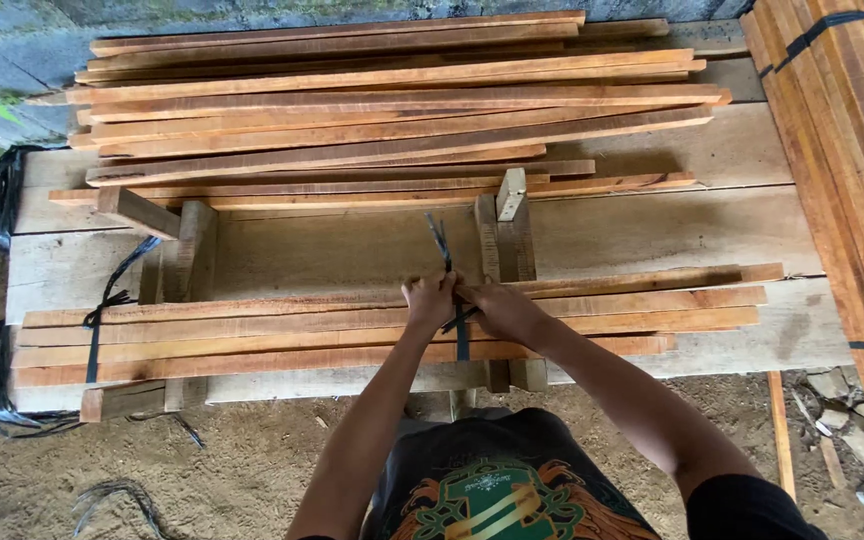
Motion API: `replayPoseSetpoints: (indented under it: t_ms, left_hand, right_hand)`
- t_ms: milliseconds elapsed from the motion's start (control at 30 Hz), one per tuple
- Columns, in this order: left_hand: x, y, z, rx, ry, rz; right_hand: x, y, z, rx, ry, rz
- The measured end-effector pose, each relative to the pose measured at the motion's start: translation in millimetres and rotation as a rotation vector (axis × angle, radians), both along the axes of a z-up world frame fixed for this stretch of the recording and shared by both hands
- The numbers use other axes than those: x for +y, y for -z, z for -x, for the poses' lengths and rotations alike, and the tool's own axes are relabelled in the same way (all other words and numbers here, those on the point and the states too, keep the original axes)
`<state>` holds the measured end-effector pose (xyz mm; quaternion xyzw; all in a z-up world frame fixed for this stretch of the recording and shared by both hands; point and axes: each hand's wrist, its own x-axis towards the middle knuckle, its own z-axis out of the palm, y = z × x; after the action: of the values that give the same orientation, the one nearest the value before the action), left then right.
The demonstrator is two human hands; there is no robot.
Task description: Organizing wooden planks into bundles and securing them with plastic straps.
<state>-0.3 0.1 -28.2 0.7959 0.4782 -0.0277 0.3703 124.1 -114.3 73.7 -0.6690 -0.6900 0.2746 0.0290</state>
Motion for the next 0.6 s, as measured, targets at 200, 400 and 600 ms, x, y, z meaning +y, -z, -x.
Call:
replayPoseSetpoints:
  t_ms: [200,400,600]
  left_hand:
    - [0,-42,15,-0.279,-0.059,0.116]
    - [17,-8,14,-0.472,-0.008,0.287]
    - [23,-30,20,-0.528,0.009,0.308]
  right_hand:
    - [-30,17,-21,0.678,0.446,0.079]
    - [2,12,-48,0.645,0.526,-0.036]
    - [54,-10,-44,0.482,0.308,-0.276]
